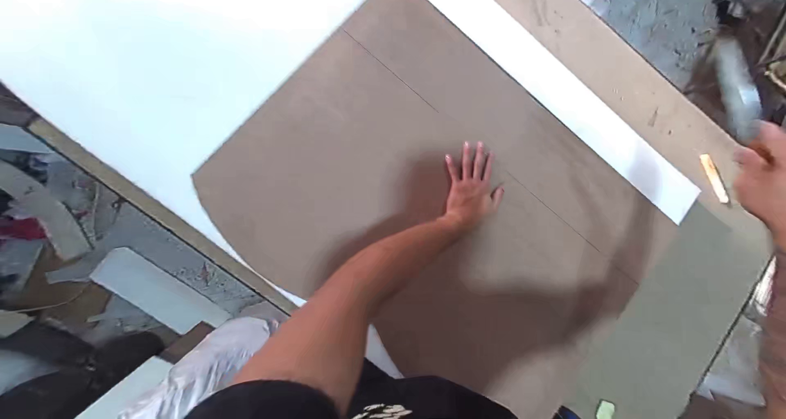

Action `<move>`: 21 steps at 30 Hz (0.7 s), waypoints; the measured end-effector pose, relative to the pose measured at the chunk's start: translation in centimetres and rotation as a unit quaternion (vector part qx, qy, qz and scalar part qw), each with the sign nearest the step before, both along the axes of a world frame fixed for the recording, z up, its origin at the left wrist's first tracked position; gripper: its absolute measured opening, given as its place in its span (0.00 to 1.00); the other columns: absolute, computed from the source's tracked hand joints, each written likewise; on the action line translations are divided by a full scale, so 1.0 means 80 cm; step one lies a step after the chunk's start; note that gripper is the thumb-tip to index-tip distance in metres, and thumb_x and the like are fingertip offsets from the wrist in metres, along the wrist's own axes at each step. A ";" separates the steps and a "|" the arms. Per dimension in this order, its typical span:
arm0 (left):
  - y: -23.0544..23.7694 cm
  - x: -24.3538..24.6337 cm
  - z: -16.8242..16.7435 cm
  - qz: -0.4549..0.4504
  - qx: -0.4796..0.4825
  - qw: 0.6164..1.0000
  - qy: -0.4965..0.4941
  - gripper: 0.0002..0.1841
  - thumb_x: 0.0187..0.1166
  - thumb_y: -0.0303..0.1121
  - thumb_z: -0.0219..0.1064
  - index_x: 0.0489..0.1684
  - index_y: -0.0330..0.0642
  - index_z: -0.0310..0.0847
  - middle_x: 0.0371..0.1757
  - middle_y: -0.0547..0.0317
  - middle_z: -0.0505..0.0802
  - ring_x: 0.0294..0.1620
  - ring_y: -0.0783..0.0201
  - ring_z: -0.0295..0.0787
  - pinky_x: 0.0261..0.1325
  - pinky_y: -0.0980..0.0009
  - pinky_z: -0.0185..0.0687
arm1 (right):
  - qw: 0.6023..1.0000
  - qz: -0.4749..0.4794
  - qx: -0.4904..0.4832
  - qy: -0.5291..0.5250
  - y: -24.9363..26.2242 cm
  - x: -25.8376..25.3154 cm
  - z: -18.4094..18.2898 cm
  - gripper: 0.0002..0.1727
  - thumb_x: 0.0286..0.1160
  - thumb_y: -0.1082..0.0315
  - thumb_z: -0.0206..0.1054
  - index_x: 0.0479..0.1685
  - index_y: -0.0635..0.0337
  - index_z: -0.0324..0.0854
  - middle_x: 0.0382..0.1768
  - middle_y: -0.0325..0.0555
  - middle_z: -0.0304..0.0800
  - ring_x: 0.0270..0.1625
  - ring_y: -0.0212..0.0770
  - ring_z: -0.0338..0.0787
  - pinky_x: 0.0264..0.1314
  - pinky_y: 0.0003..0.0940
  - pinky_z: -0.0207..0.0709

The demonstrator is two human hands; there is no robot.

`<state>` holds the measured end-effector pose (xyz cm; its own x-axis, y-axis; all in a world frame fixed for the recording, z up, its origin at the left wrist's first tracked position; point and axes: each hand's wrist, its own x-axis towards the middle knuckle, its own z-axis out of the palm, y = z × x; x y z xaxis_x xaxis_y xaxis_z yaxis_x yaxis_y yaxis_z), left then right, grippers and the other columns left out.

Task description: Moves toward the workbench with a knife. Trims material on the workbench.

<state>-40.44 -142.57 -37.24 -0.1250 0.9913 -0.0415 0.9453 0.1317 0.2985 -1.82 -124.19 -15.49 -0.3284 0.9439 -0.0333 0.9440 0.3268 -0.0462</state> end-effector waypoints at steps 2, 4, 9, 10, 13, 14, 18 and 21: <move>0.002 -0.012 0.002 -0.011 0.002 1.000 -0.027 0.45 0.84 0.69 0.33 0.97 0.49 0.47 0.98 0.50 0.48 0.97 0.38 0.31 0.85 0.18 0.22 | 0.994 0.082 -0.016 0.064 0.046 -0.179 -0.025 0.25 0.93 0.57 0.53 0.85 0.48 0.73 0.63 0.67 0.88 0.64 0.68 0.89 0.67 0.75 0.76; -0.004 -0.023 0.002 -0.035 0.004 0.997 -0.073 0.44 0.85 0.67 0.37 0.96 0.46 0.49 0.98 0.55 0.49 0.98 0.43 0.32 0.88 0.22 0.23 | 0.987 0.097 -0.061 0.112 0.084 -0.340 -0.065 0.24 0.92 0.55 0.55 0.84 0.43 0.76 0.62 0.59 0.91 0.63 0.59 0.92 0.70 0.68 0.79; -0.001 -0.069 -0.001 -0.150 0.009 0.982 -0.118 0.44 0.87 0.65 0.40 0.96 0.42 0.47 0.98 0.52 0.46 0.98 0.47 0.31 0.92 0.30 0.28 | 0.989 0.077 -0.084 0.093 0.178 -0.583 -0.139 0.21 0.91 0.49 0.51 0.59 0.50 0.86 0.48 0.56 0.91 0.54 0.60 0.90 0.52 0.72 0.78; -0.001 -0.072 -0.005 -0.157 0.016 0.981 -0.115 0.45 0.86 0.65 0.39 0.96 0.39 0.46 0.98 0.49 0.46 0.98 0.45 0.31 0.92 0.30 0.28 | 0.991 0.073 -0.083 0.073 0.191 -0.607 -0.148 0.21 0.91 0.48 0.51 0.62 0.45 0.87 0.51 0.55 0.92 0.56 0.60 0.91 0.53 0.73 0.78; 0.003 -0.068 -0.004 -0.151 0.009 0.981 -0.118 0.46 0.86 0.64 0.38 0.95 0.34 0.44 0.98 0.43 0.43 0.98 0.42 0.28 0.92 0.31 0.24 | 0.991 0.094 -0.079 0.046 0.222 -0.651 -0.166 0.20 0.91 0.47 0.51 0.64 0.38 0.87 0.52 0.52 0.93 0.58 0.59 0.92 0.53 0.72 0.79; 0.004 -0.066 -0.006 -0.145 0.009 0.981 -0.127 0.46 0.86 0.63 0.39 0.95 0.34 0.44 0.98 0.43 0.43 0.98 0.43 0.27 0.93 0.32 0.23 | 0.989 0.110 -0.082 0.052 0.227 -0.663 -0.172 0.20 0.91 0.48 0.51 0.64 0.39 0.87 0.52 0.51 0.93 0.57 0.57 0.92 0.54 0.70 0.79; 0.004 -0.062 -0.004 -0.154 0.003 0.974 -0.168 0.43 0.89 0.59 0.40 0.96 0.36 0.43 0.98 0.46 0.42 0.98 0.46 0.25 0.92 0.30 0.19 | 0.983 0.125 -0.117 0.067 0.227 -0.682 -0.188 0.22 0.91 0.51 0.53 0.74 0.40 0.85 0.58 0.52 0.94 0.63 0.54 0.91 0.67 0.66 0.79; 0.008 -0.066 -0.002 -0.159 -0.012 0.972 -0.174 0.42 0.89 0.58 0.40 0.96 0.37 0.42 0.98 0.47 0.41 0.98 0.46 0.23 0.91 0.29 0.17 | 0.983 0.121 -0.124 0.066 0.229 -0.678 -0.195 0.24 0.91 0.50 0.53 0.80 0.41 0.81 0.63 0.50 0.93 0.67 0.52 0.90 0.72 0.64 0.77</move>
